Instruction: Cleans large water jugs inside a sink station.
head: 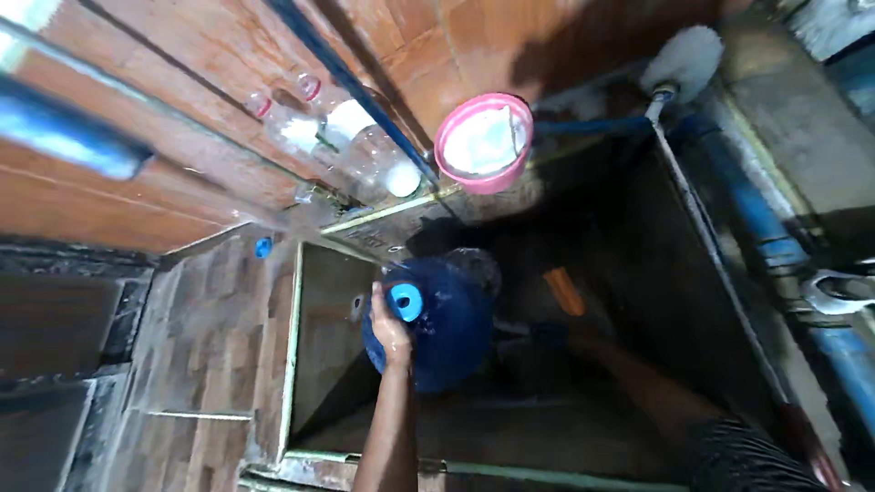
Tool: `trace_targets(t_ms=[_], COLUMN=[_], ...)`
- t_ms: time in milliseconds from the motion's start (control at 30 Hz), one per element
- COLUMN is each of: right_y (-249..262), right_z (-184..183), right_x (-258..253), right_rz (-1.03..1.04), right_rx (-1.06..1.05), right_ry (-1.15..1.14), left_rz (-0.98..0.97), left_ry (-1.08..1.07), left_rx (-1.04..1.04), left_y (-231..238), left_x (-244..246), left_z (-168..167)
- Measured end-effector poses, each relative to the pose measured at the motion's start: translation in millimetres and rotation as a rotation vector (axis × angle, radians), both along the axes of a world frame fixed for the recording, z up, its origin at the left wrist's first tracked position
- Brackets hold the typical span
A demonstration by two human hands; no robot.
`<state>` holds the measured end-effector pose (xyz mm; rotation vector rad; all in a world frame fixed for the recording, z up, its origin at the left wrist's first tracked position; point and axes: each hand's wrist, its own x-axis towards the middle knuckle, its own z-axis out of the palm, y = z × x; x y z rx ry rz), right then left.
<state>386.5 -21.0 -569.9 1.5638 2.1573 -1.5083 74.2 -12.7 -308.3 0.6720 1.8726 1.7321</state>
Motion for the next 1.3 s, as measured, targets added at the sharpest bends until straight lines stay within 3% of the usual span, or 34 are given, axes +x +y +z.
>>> trace_targets(t_ms=[33, 100, 167, 267, 333, 433, 600, 633, 900, 1100, 1200, 1300], right_y=[27, 57, 65, 54, 29, -28, -82, -86, -90, -84, -59, -29], right_z=[18, 62, 110, 188, 230, 265, 259, 261, 327, 384, 390, 354], right_x=[-6, -12, -10, -26, -56, -110, -181, -188, -210, -214, -197, -160], right_rz=[0.021, -0.082, -0.256, -0.334, -0.328, -0.238, 0.029, 0.044, 0.255, 0.343, 0.236, -0.028], right_rx=[-0.252, -0.354, -0.272, -0.131, 0.021, 0.241, 0.682, 0.693, 0.328, 0.337, 0.42, 0.447], right_ry=[-0.122, -0.181, -0.027, 0.126, 0.174, 0.3, 0.204, 0.16, -0.23, -0.326, -0.298, -0.382], left_rz=[-0.051, -0.168, -0.278, -0.439, -0.363, -0.118, -0.039, -0.042, -0.081, -0.131, -0.346, -0.571], left_ry=[-0.044, -0.158, -0.271, -0.344, -0.314, -0.26, -0.372, -0.383, -0.281, -0.16, -0.06, -0.065], left_rx=[0.03, 0.08, 0.088, 0.088, 0.024, -0.134, -0.006, 0.004, 0.053, 0.018, 0.013, 0.023], left_y=[-8, -23, -38, -58, -67, -75, -95, -99, -121, -126, -134, -127], left_x=[-7, -22, -36, -56, -60, -56, -39, -38, -45, -38, -34, -52], left_z=[0, -1, -3, -11, -7, 3, 3, 4, -5, -7, -13, -15])
